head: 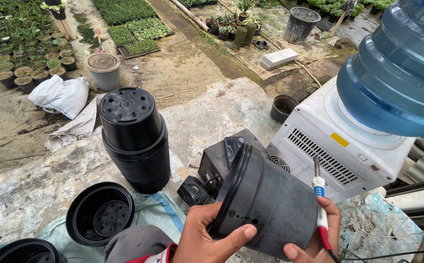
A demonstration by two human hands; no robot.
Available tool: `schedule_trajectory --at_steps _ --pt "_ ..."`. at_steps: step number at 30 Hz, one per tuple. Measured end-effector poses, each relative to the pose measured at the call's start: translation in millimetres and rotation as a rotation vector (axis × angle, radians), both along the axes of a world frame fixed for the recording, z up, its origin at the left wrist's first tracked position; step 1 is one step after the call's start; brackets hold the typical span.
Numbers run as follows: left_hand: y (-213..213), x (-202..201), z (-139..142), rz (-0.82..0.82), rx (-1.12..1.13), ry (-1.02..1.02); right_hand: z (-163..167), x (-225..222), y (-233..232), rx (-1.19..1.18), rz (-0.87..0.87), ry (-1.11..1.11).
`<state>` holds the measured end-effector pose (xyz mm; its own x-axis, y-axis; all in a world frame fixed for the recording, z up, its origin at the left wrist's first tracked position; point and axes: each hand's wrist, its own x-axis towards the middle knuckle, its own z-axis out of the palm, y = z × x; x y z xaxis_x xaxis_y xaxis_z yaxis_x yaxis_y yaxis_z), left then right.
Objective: The person uses a soldering iron to melt holes into the sides of black plastic pots. They hold each pot, apply the tool to create holes, inspect the result, and place the pot down before picking up another.
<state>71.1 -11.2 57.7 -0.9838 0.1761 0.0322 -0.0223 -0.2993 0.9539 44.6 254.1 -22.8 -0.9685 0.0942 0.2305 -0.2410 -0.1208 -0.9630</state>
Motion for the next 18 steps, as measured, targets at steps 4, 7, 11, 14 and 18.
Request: schedule_trajectory --at_steps 4,7,11,14,18 --pt "-3.1 0.5 -7.0 -0.015 0.042 0.121 -3.6 -4.7 7.0 0.059 -0.016 0.001" --pt "-4.8 0.2 -6.6 -0.075 -0.035 0.286 6.9 -2.3 0.1 -0.086 -0.022 -0.020" --pt "-6.4 -5.6 -0.1 -0.039 -0.211 0.349 29.3 -0.7 -8.7 -0.088 -0.115 0.082" --pt "-17.1 -10.3 4.4 0.049 -0.436 0.235 32.8 0.9 6.6 0.062 -0.321 0.262" --pt "-34.9 -18.0 4.6 0.055 -0.654 0.129 23.7 14.3 43.7 0.154 -0.538 0.433"
